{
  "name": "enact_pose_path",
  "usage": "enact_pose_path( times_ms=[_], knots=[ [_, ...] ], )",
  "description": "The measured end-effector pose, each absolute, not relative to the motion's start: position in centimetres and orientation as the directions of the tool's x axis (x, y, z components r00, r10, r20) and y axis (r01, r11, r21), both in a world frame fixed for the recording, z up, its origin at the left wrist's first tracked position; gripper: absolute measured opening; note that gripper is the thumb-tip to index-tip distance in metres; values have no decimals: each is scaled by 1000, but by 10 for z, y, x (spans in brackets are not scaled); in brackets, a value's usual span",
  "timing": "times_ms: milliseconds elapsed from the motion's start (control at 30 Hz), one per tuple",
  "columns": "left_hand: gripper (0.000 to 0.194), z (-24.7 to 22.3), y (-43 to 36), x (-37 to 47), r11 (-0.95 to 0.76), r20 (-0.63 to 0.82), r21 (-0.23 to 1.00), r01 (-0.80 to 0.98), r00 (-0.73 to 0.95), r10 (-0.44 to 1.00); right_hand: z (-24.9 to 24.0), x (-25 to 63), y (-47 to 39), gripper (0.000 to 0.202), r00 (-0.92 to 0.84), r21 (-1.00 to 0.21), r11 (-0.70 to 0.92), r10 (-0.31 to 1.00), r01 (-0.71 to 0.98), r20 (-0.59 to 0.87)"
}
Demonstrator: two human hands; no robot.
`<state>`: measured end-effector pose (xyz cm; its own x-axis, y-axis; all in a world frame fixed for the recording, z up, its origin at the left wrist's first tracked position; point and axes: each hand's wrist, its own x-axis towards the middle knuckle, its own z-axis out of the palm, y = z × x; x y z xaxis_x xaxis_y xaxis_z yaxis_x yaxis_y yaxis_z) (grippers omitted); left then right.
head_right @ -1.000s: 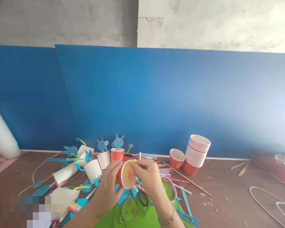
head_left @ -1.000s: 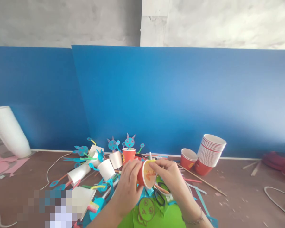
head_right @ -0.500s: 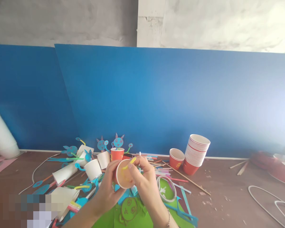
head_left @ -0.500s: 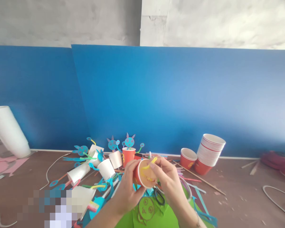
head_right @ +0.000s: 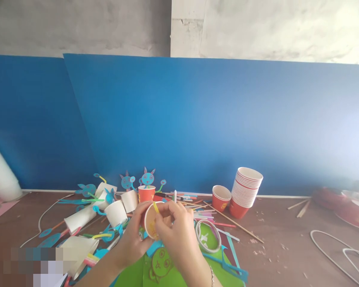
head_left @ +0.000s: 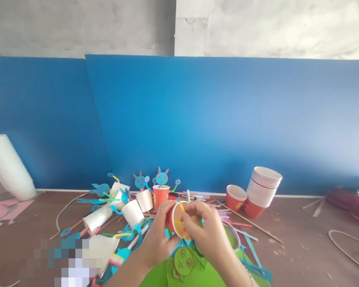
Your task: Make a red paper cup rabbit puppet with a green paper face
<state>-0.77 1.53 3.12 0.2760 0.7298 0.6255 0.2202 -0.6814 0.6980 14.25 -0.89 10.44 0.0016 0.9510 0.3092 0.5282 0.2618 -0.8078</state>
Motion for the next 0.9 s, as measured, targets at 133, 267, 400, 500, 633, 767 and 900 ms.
enact_pose_path(
  times_ms=[133, 267, 400, 500, 633, 767, 900],
  knots=[
    [65, 26, 17, -9, -678, 606, 692, 247, 310, 732, 101, 146, -7, 14, -13, -608, 232, 939, 760, 343],
    [65, 24, 17, -10, -685, 604, 674, 278, 328, 727, 101, 146, -7, 16, -31, -583, 227, 945, 780, 325],
    [66, 24, 16, -9, -688, 603, 672, 274, 337, 723, 101, 143, -8, 16, -9, -601, 233, 936, 765, 351],
    [68, 23, 15, -8, -700, 614, 655, 286, 339, 713, 100, 141, -8, 17, 2, -592, 221, 936, 775, 353],
    [70, 20, 13, -5, -712, 624, 635, 302, 343, 702, 96, 140, -5, 18, 20, -585, 209, 932, 784, 361],
    [74, 18, 11, -2, -729, 634, 590, 347, 360, 684, 94, 138, -5, 20, 6, -573, 231, 924, 786, 382],
    [80, 18, 12, -5, -766, 657, 484, 423, 402, 638, 98, 138, -7, 24, -33, -548, 255, 924, 797, 381]
  ],
)
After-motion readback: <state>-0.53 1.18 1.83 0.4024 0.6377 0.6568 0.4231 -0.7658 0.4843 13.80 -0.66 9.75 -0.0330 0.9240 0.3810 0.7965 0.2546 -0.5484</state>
